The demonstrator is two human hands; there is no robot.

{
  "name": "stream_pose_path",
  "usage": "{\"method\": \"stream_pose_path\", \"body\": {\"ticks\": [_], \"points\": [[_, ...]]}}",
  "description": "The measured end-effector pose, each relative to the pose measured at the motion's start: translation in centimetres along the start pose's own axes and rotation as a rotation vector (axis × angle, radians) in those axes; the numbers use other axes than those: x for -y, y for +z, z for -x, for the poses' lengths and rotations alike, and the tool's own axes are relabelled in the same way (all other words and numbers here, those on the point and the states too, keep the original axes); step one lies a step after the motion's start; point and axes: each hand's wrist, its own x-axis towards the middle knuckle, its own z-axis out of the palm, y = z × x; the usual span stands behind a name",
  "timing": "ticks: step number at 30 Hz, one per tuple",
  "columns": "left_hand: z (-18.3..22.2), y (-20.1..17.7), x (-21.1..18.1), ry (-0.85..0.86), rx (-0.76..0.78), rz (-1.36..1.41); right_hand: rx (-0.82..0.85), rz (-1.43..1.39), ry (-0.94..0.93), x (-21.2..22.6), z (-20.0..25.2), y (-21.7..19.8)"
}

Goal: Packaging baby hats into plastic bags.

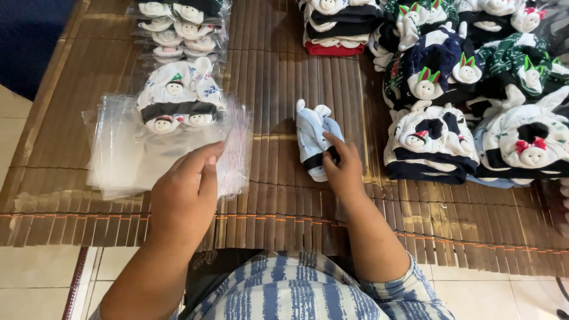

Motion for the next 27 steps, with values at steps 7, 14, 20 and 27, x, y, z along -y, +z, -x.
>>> {"method": "stream_pose_path", "body": {"ticks": [7, 14, 20, 27], "points": [[-4.4, 3.6, -4.6, 0.688, -0.403, -0.022, -0.156, -0.073, -0.025, -1.7, -0.9, -3.5], [-5.3, 14.3, -4.2, 1.159, -0.35, -0.054, -0.265, -0.013, 0.006, 0.5, 0.9, -8.4], [-2.3, 22.2, -0.2, 1.212, -0.195, -0.007, -0.28, 0.133, 0.0, 0.7, 2.7, -9.6], [2.6, 26.8, -0.4, 1.161, -0.184, -0.095, -0.289, 0.152, -0.072, 1.4, 2.7, -9.9]]}}
